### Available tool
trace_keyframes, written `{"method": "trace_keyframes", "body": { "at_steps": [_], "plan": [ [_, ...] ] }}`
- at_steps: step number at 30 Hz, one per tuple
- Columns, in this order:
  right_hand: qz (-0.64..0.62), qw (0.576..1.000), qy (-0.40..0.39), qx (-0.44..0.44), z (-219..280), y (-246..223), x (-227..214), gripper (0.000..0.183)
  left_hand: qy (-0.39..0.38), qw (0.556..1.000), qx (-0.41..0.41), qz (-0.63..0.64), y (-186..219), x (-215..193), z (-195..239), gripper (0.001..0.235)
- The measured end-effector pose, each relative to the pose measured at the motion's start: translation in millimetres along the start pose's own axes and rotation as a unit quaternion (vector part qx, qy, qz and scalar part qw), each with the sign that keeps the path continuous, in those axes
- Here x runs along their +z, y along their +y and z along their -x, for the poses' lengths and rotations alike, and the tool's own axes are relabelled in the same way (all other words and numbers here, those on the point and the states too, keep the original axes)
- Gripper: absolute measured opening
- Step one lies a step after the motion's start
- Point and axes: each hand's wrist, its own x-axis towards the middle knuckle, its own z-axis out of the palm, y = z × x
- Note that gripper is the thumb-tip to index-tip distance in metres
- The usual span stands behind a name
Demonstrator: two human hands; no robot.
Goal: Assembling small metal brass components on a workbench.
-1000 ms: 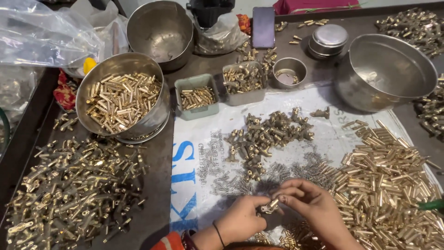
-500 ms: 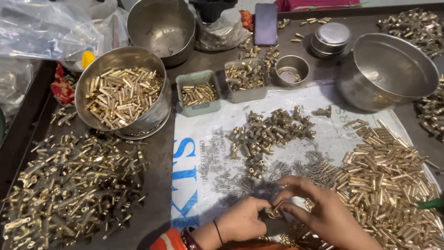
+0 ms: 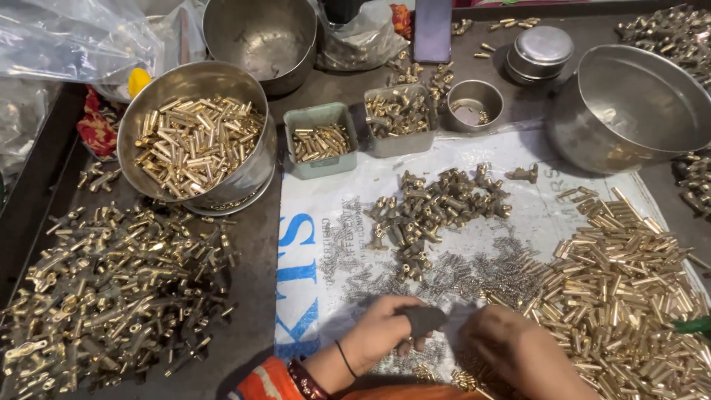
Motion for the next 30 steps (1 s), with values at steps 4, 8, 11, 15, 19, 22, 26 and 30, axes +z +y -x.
{"method": "trace_keyframes", "body": {
  "at_steps": [4,8,11,15,19,22,26,30],
  "plan": [
    [0.13,0.989,-0.049,-0.043,5.4,-16.8,6.5,0.021,0.039,0.991,-0.02,0.127,9.3,8.6,1.3,0.046],
    [0.183,0.979,-0.083,-0.034,7.5,-2.5,20.8,0.016,0.057,0.993,-0.009,0.102,3.5,8.0,-1.8,0.047],
    [0.192,0.975,-0.075,-0.081,7.0,5.6,26.8,0.023,0.037,0.996,-0.015,0.076,6.8,9.6,0.0,0.037],
    [0.227,0.969,-0.08,-0.061,-1.7,-20.8,13.7,0.024,0.022,0.987,-0.024,0.156,6.9,10.3,1.5,0.054],
    [-0.022,0.995,0.021,0.095,-10.6,-25.9,-0.6,0.021,-0.008,0.973,-0.013,0.228,-1.4,4.5,1.3,0.054],
    [-0.117,0.989,0.073,0.053,-17.0,-57.9,1.1,0.025,0.03,0.976,-0.008,0.214,1.2,7.1,1.6,0.041],
    [0.01,0.983,0.113,-0.147,-18.1,-66.1,13.6,0.019,0.05,0.97,0.0,0.239,1.3,9.1,4.3,0.03],
    [0.05,0.985,0.112,-0.12,-14.2,-63.4,17.5,0.021,0.041,0.979,-0.023,0.199,-8.0,11.8,0.0,0.035]
  ]
}}
